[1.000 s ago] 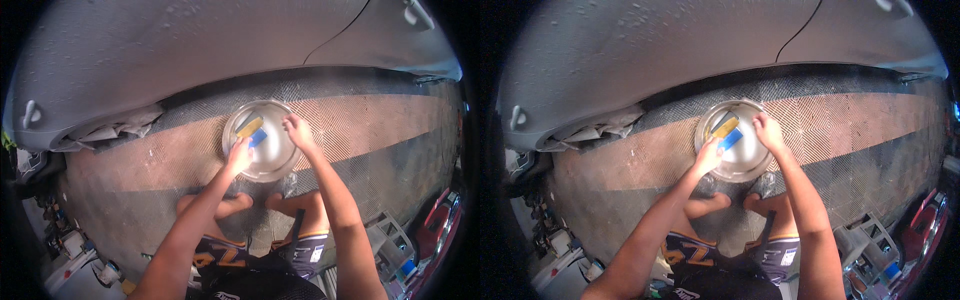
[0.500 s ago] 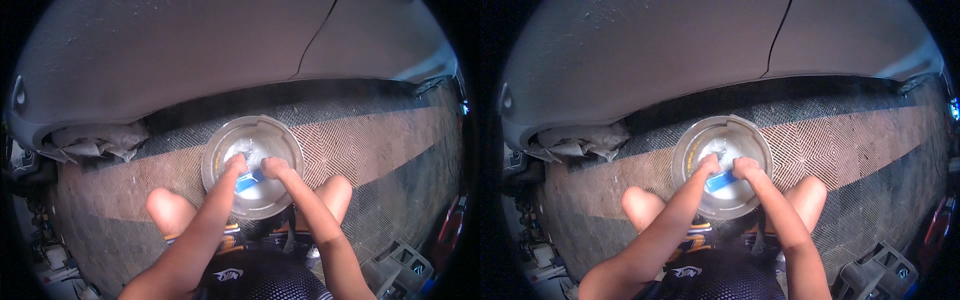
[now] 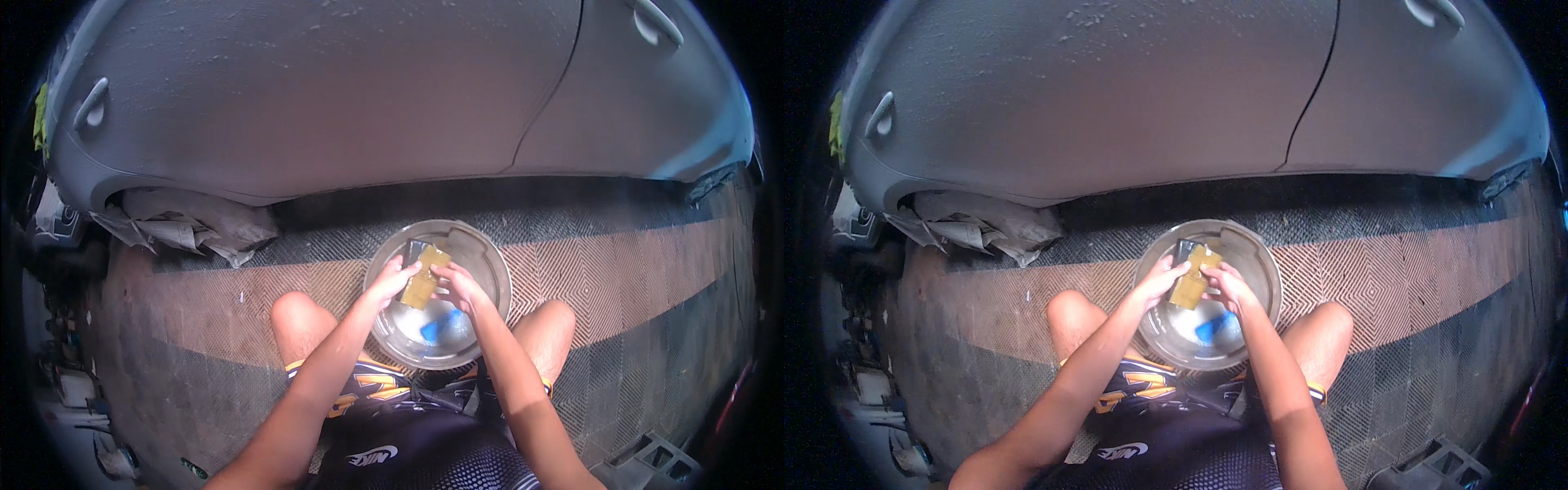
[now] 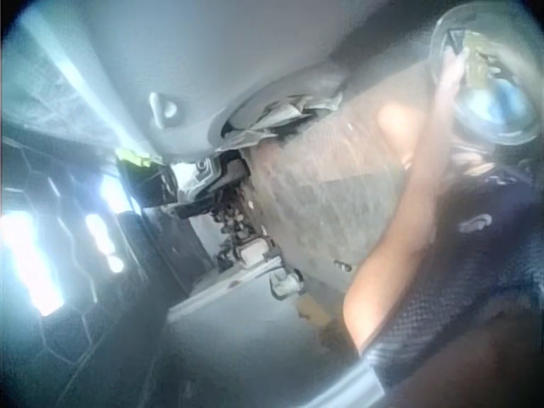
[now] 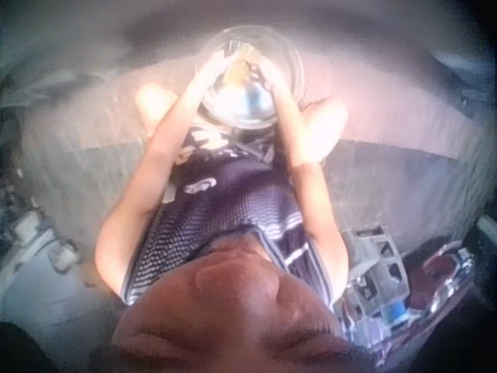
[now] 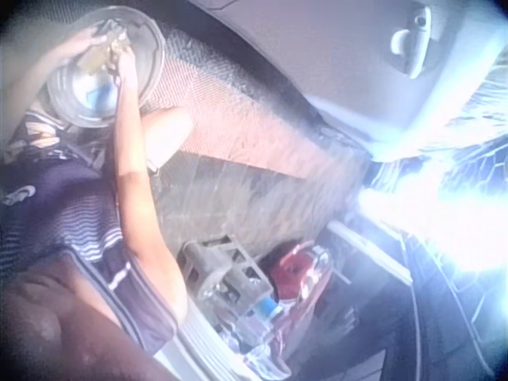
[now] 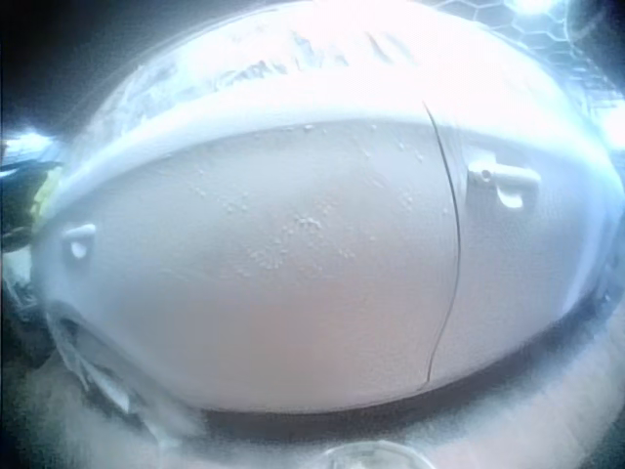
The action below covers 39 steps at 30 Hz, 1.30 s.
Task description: The person removes newspaper from a car hood, then sits on the floor and scrubs the side door of a silver car with a blue sponge and water from a bucket. The person repeatedly dips the sponge and scrubs the door surface.
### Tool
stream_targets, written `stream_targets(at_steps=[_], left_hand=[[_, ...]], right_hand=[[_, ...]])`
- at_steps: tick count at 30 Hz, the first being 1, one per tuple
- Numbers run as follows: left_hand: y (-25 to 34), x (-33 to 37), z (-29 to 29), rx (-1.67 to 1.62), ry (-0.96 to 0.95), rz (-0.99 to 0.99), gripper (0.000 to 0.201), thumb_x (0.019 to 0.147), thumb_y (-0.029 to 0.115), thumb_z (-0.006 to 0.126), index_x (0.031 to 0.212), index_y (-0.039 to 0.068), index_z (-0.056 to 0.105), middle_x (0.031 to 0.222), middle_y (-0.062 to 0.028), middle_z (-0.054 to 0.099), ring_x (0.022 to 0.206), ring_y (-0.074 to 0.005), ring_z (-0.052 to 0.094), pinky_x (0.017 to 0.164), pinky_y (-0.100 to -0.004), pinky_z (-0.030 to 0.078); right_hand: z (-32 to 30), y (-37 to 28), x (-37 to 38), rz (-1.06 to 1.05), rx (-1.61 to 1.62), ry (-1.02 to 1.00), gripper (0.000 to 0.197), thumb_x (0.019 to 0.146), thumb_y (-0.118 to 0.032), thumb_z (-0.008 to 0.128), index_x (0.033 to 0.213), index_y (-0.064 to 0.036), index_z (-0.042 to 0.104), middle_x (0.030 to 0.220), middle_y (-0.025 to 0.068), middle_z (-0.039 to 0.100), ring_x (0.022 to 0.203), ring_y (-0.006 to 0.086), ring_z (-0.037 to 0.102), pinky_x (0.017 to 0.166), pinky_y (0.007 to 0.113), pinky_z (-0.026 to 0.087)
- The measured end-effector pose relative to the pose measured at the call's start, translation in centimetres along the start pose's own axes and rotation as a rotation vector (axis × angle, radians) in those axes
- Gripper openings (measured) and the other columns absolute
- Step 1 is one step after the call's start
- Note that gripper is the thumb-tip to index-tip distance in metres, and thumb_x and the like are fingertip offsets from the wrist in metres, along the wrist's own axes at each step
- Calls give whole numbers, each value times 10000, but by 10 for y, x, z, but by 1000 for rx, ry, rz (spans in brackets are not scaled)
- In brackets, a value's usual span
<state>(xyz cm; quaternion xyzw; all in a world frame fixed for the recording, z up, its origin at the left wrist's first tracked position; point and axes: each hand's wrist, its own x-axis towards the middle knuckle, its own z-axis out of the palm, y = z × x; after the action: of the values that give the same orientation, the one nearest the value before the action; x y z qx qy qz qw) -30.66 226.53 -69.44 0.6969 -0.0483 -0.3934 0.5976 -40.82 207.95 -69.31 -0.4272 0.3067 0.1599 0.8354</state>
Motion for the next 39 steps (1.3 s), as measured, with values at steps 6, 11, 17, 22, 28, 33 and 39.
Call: stream_targets(at_steps=[6,11,17,22,28,33,39], left_hand=[[-34,23,-4,407,95,-77,616,1026,401,667,1478,8,524,1192,-210,727,1155,-338,698,1020,-466,528],[-51,20,124,1375,148,148,585,1025,339,505,1487,-17,467,1545,-236,465,1429,-400,440,1113,-563,406],[-119,44,165,1399,-615,52,788,866,484,694,1481,12,555,1564,-225,506,1434,-378,511,1183,-451,421],[-14,-5,131,788,-371,-228,373,876,298,624,1018,-13,772,933,-235,774,799,-349,777,674,-467,611],[48,-54,10,384,-113,-41,520,979,556,690,1085,47,696,638,-40,642,488,-150,633,461,-319,505],[86,-84,14,473,375,555,474,976,324,748,1331,34,629,1096,-207,707,1092,-370,696,950,-466,545],[78,-82,39,503,289,707,661,926,295,807,1452,-10,549,1256,-220,645,1172,-387,658,1002,-444,528]], right_hand=[[17,-10,-48,-450,-245,322,343,899,-128,832,1187,-4,693,998,45,727,849,141,665,781,315,557],[-5,-9,-84,-705,-432,545,299,881,-85,812,1129,-13,661,999,48,702,876,132,649,794,301,544],[-29,4,-93,-725,-378,422,246,891,-41,782,1100,-11,656,1007,44,706,909,118,647,839,293,527],[-34,13,-89,-872,-355,519,278,1007,-43,655,1266,22,578,1179,105,672,1047,177,630,969,332,502],[12,-7,-93,-899,-8,438,499,957,21,671,1438,19,540,1308,127,668,1206,218,637,1064,347,499],[20,-20,-78,-787,-68,436,372,956,-63,733,1305,33,646,1168,95,742,1019,169,704,903,305,565],[36,-13,-94,-663,4,348,201,1031,-165,710,1165,-15,705,1049,30,752,877,87,686,801,284,564]])
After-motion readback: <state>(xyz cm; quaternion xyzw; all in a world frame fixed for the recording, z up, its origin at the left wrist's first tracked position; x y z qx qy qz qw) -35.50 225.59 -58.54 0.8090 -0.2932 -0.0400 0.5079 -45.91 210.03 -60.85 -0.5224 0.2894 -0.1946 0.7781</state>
